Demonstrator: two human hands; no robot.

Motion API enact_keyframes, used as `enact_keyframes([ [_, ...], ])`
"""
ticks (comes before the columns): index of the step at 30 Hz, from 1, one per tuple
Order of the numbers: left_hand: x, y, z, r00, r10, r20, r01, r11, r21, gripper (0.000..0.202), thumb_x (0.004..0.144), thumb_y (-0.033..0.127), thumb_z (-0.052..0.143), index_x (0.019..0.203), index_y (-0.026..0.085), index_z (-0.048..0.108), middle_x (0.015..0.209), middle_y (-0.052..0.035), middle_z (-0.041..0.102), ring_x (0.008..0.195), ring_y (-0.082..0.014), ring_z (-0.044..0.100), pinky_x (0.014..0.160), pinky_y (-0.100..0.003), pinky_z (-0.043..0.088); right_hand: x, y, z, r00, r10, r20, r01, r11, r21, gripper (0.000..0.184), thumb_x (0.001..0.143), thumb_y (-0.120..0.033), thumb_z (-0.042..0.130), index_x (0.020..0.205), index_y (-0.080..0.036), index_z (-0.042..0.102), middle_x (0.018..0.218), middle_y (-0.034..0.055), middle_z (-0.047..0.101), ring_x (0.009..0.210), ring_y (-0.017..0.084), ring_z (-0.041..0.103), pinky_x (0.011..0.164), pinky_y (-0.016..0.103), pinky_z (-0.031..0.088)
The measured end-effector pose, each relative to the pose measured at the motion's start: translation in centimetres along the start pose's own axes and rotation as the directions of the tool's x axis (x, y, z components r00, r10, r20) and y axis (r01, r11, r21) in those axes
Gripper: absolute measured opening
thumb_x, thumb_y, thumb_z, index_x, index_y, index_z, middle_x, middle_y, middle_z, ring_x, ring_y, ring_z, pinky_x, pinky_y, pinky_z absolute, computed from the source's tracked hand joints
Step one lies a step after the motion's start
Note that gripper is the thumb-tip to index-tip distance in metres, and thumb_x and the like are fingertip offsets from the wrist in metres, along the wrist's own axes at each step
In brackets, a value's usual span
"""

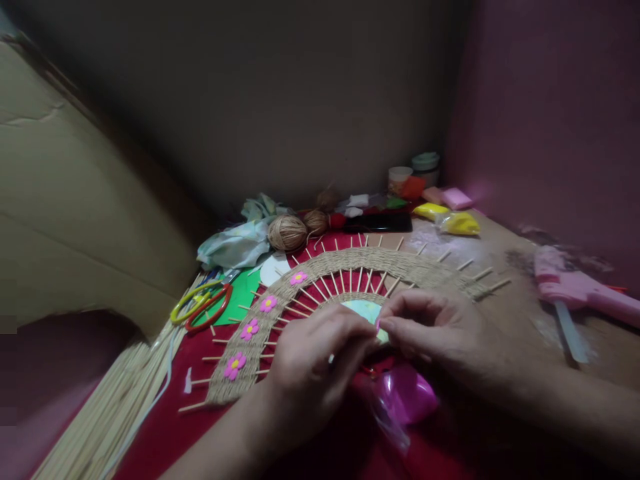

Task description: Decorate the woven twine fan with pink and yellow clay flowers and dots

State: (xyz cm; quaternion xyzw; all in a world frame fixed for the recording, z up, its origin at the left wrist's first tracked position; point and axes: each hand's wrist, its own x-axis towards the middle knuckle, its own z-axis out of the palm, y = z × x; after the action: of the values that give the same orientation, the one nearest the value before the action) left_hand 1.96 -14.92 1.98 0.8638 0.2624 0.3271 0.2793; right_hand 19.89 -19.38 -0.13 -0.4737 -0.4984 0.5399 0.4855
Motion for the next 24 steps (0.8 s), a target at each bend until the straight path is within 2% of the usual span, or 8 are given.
enact_keyframes([
  [2,0.4,-0.2,-0.4,0.980,-0.199,-0.005,0.192,0.954,-0.228,0.004,0.080,0.019,0.065,0.078,0.017,0.069,0.068,-0.0023,0.068,0.060,-0.0112,0.061,0.058,-0.020,0.047,0.1,-0.2,-0.1,0.999,-0.001,-0.040,0.003,0.999,0.045,0.014,0.080,-0.027,0.063,0.070,-0.017,0.061,0.049,-0.0077,0.045,0.045,0.005,0.036,0.043,0.019,0.026],
  [5,1.1,-1.0,-0.9,0.913,-0.404,0.055,0.359,0.734,-0.577,0.006,0.077,0.021,0.069,0.077,0.015,0.068,0.058,-0.0007,0.065,0.051,-0.0100,0.058,0.049,-0.019,0.047,0.4,-0.4,-0.2,0.998,0.017,-0.052,-0.011,0.992,0.123,0.016,0.077,-0.030,0.066,0.070,-0.016,0.061,0.048,-0.0073,0.046,0.044,0.004,0.036,0.041,0.018,0.024],
  [8,1.5,-1.9,-1.0,0.882,-0.426,0.202,0.417,0.504,-0.756,0.008,0.076,0.020,0.069,0.079,0.013,0.067,0.061,-0.0030,0.067,0.047,-0.0107,0.059,0.043,-0.019,0.048,0.5,-0.3,-0.3,0.998,0.064,-0.014,-0.060,0.978,0.202,0.019,0.075,-0.033,0.069,0.070,-0.015,0.063,0.049,-0.0059,0.049,0.044,0.004,0.038,0.041,0.017,0.025],
  [11,1.6,-2.3,-0.9,0.854,-0.430,0.292,0.464,0.376,-0.802,0.006,0.077,0.017,0.067,0.078,0.011,0.067,0.066,-0.0060,0.070,0.047,-0.0101,0.062,0.043,-0.017,0.049,0.5,0.1,-0.3,0.995,0.095,0.004,-0.093,0.960,0.265,0.020,0.073,-0.033,0.071,0.072,-0.015,0.064,0.051,-0.0045,0.053,0.043,0.004,0.040,0.040,0.017,0.027],
  [14,1.5,-2.2,-0.9,0.843,-0.434,0.317,0.474,0.321,-0.820,0.006,0.075,0.012,0.069,0.071,0.010,0.065,0.076,-0.0098,0.073,0.053,-0.0114,0.065,0.045,-0.016,0.050,0.7,0.7,-0.5,0.994,0.101,0.030,-0.105,0.948,0.301,0.016,0.074,-0.030,0.071,0.075,-0.015,0.066,0.054,-0.0022,0.058,0.044,0.005,0.046,0.042,0.016,0.032],
  [18,1.5,-2.0,-1.0,0.848,-0.445,0.288,0.448,0.314,-0.837,0.008,0.072,0.008,0.070,0.068,0.011,0.063,0.066,-0.0056,0.070,0.046,-0.0097,0.062,0.042,-0.016,0.050,1.0,1.0,-0.7,0.990,0.126,0.070,-0.143,0.907,0.395,0.017,0.069,-0.027,0.075,0.075,-0.015,0.066,0.057,0.0012,0.062,0.048,0.009,0.054,0.041,0.017,0.039],
  [21,1.6,-1.9,-1.0,0.853,-0.464,0.240,0.411,0.312,-0.857,0.014,0.069,0.005,0.071,0.079,0.014,0.065,0.066,-0.0018,0.067,0.052,-0.0107,0.063,0.040,-0.016,0.050,1.2,0.9,-0.8,0.985,0.148,0.085,-0.171,0.872,0.458,0.017,0.065,-0.023,0.077,0.074,-0.013,0.065,0.058,0.0026,0.062,0.050,0.011,0.057,0.041,0.018,0.042],
  [24,1.7,-2.1,-0.9,0.852,-0.448,0.272,0.424,0.283,-0.860,0.019,0.074,0.007,0.068,0.091,0.013,0.068,0.069,-0.0026,0.066,0.058,-0.0101,0.063,0.046,-0.017,0.052,1.3,1.1,-1.0,0.986,0.116,0.120,-0.161,0.855,0.494,0.013,0.069,-0.019,0.073,0.077,-0.012,0.066,0.063,0.0042,0.064,0.052,0.010,0.058,0.043,0.018,0.045],
])
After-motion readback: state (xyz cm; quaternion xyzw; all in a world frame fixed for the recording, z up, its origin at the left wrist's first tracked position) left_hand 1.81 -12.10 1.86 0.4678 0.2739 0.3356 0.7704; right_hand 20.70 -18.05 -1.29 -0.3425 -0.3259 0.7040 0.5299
